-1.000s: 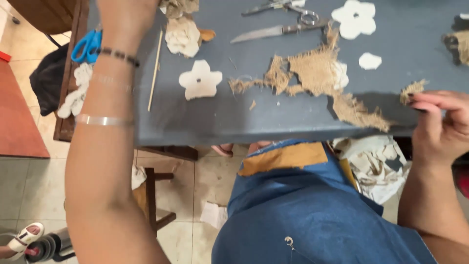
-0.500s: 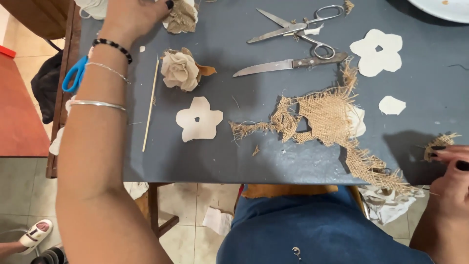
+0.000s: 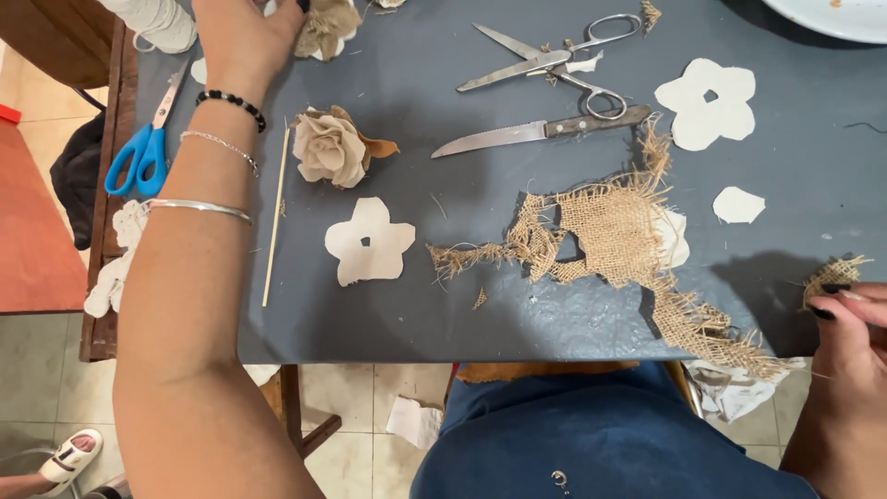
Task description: Cutting burlap fabric into shapes and assembling them into decorative flowers using a glue gun and wooden sticks.
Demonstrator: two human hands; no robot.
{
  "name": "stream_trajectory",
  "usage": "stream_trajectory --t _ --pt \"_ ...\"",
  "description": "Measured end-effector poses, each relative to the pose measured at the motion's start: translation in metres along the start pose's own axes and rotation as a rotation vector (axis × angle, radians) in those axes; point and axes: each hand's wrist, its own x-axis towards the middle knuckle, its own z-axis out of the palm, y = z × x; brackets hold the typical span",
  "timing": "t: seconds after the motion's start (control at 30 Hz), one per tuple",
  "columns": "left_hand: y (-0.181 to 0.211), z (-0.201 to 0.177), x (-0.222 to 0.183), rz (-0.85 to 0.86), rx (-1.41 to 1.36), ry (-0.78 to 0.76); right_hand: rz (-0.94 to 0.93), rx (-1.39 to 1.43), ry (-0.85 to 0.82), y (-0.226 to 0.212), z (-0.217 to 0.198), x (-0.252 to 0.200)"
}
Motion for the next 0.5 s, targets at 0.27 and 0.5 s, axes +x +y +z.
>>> stream_trajectory --t 0.27,0.5 --pt "0.015 -0.015 -0.008 -0.325 0.103 -0.157 -0.169 -0.043 -0.079 0.055 -0.01 0.011" --pt "0.0 -0.008 -0.004 -0.048 0.119 -0.128 -0.292 0.144 -0.111 0.136 -0.023 0.016"
